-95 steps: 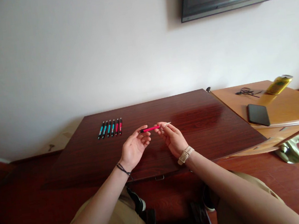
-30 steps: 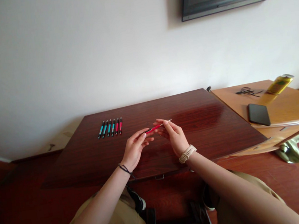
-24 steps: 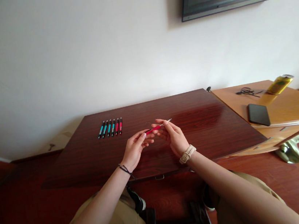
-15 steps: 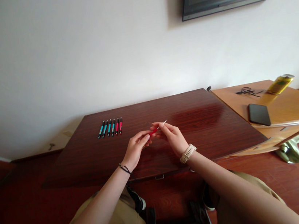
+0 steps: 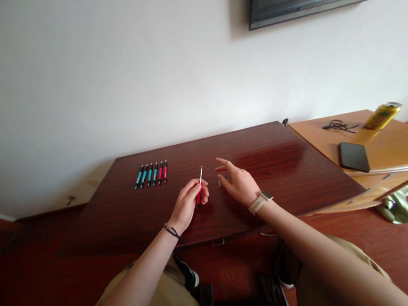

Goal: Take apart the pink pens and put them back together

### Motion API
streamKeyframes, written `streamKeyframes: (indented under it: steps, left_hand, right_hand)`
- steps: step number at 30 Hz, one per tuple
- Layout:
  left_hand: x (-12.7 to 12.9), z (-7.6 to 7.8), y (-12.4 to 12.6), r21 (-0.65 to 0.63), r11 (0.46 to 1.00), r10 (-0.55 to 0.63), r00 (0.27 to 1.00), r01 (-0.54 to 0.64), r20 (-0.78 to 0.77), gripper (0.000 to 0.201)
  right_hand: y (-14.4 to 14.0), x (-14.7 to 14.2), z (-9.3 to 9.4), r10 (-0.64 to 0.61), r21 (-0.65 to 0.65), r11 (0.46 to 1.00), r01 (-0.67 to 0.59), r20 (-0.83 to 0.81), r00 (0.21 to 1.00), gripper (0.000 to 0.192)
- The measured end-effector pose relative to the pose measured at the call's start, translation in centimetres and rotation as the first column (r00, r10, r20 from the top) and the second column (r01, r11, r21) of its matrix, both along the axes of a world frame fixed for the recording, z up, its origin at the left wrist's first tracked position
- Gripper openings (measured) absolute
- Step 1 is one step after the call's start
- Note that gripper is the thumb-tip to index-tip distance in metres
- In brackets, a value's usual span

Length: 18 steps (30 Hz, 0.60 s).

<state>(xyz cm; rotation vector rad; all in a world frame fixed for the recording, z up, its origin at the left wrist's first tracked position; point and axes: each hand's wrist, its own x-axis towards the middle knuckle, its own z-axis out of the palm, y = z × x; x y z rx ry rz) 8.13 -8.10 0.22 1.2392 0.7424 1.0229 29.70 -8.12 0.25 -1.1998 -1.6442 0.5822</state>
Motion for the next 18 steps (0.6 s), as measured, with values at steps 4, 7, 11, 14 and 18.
streamKeyframes:
  steps: [4, 7, 11, 14, 18]
  left_hand:
    - [0.1, 0.0, 0.1, 0.015, 1.0, 0.005, 1.0, -0.005, 0.028, 0.032]
    - [0.1, 0.1, 0.0, 0.053, 0.998, 0.045, 0.999, -0.046, 0.018, 0.035]
    - [0.0, 0.5, -0.1, 0.13, 0.988, 0.089, 0.995, -0.082, -0.051, 0.036]
    - [-0.2, 0.6, -0.1, 0.155, 0.984, 0.102, 0.991, -0.088, -0.089, 0.037]
    - [-0.4, 0.4, 0.3, 0.166, 0.983, 0.1, 0.988, -0.079, -0.12, 0.037]
  right_hand:
    - [0.8, 0.3, -1.4, -0.067, 0.133, 0.991, 0.011, 0.432, 0.899, 0.035]
    - [1.1, 0.1, -2.2, -0.128, 0.155, 0.987, 0.044, 0.584, 0.802, 0.028]
    - [1.4, -0.1, -2.6, -0.135, 0.148, 0.988, 0.049, 0.655, 0.744, 0.024]
    - [1.8, -0.1, -2.9, -0.141, 0.143, 0.988, 0.061, 0.665, 0.734, 0.02]
    - [2.0, -0.1, -3.2, -0.146, 0.143, 0.987, 0.067, 0.66, 0.737, 0.014]
